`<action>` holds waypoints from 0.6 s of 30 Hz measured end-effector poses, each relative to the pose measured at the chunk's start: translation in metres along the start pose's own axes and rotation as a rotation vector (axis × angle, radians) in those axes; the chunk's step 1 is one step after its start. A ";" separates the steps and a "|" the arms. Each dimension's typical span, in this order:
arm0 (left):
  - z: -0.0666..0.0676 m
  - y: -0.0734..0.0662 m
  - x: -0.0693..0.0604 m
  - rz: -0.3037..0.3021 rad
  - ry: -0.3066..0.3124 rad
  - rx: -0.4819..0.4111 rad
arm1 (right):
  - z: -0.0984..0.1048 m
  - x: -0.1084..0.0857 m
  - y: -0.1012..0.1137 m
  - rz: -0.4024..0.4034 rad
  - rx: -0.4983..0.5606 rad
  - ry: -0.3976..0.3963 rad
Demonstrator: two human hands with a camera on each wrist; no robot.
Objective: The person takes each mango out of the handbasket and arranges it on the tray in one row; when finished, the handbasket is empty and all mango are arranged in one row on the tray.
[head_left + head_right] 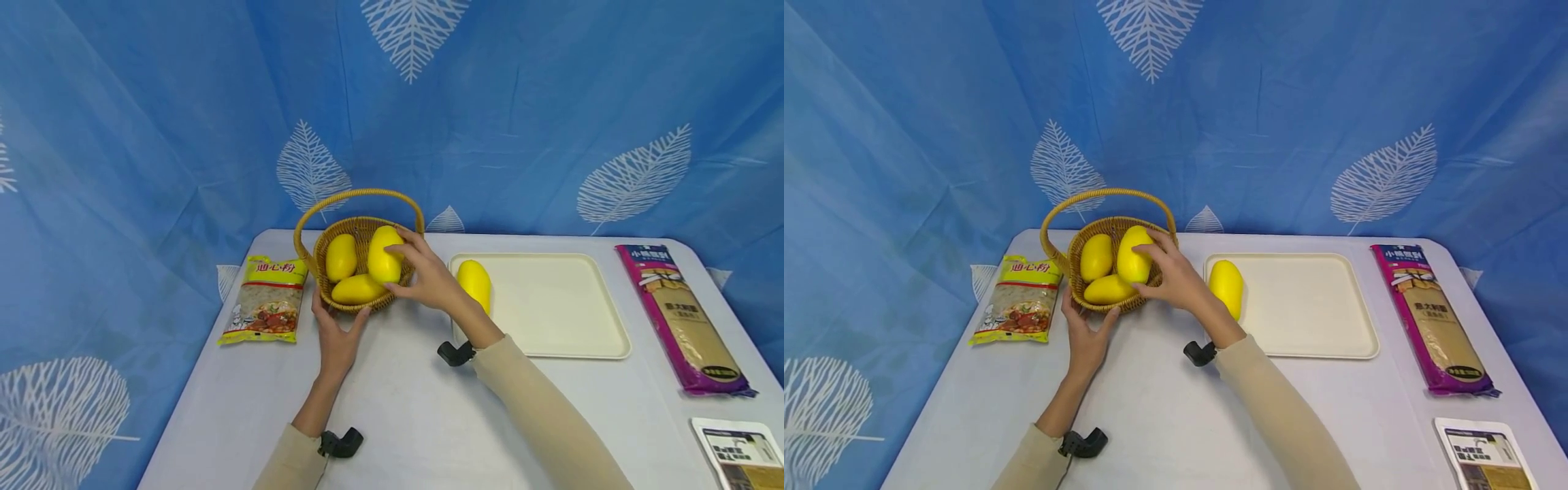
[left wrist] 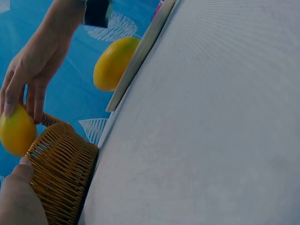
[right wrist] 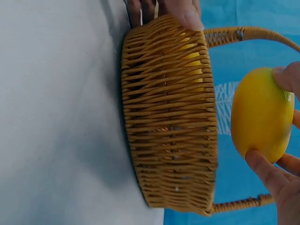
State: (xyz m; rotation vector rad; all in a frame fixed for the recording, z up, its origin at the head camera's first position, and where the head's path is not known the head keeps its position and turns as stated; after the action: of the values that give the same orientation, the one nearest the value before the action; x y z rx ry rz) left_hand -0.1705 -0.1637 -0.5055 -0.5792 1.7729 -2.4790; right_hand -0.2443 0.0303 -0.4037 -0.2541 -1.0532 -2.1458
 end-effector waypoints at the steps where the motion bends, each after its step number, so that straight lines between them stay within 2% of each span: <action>1: 0.000 0.001 0.000 0.001 0.000 0.001 | 0.003 -0.004 0.002 0.007 -0.001 -0.008; 8: 0.001 0.003 -0.001 0.027 -0.002 0.016 | 0.020 -0.034 0.005 -0.011 0.040 -0.052; 14: 0.001 0.004 -0.001 0.038 0.001 0.001 | 0.043 -0.056 0.001 -0.026 -0.011 -0.106; 18: 0.000 0.004 0.000 0.037 0.005 -0.004 | 0.062 -0.074 -0.005 -0.043 -0.004 -0.156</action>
State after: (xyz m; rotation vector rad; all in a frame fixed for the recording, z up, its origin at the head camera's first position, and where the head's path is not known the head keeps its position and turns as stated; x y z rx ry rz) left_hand -0.1711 -0.1645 -0.5091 -0.5363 1.7744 -2.4556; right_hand -0.2027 0.1174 -0.4001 -0.4099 -1.1517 -2.1943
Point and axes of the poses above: each hand's wrist, its own x-axis towards the middle knuckle, its own z-axis out of the back of the hand, y = z × x, the point moved 6 cm from there along x, towards the middle knuckle, and after that the axes turned 1 degree about y, right-handed, at the moved point
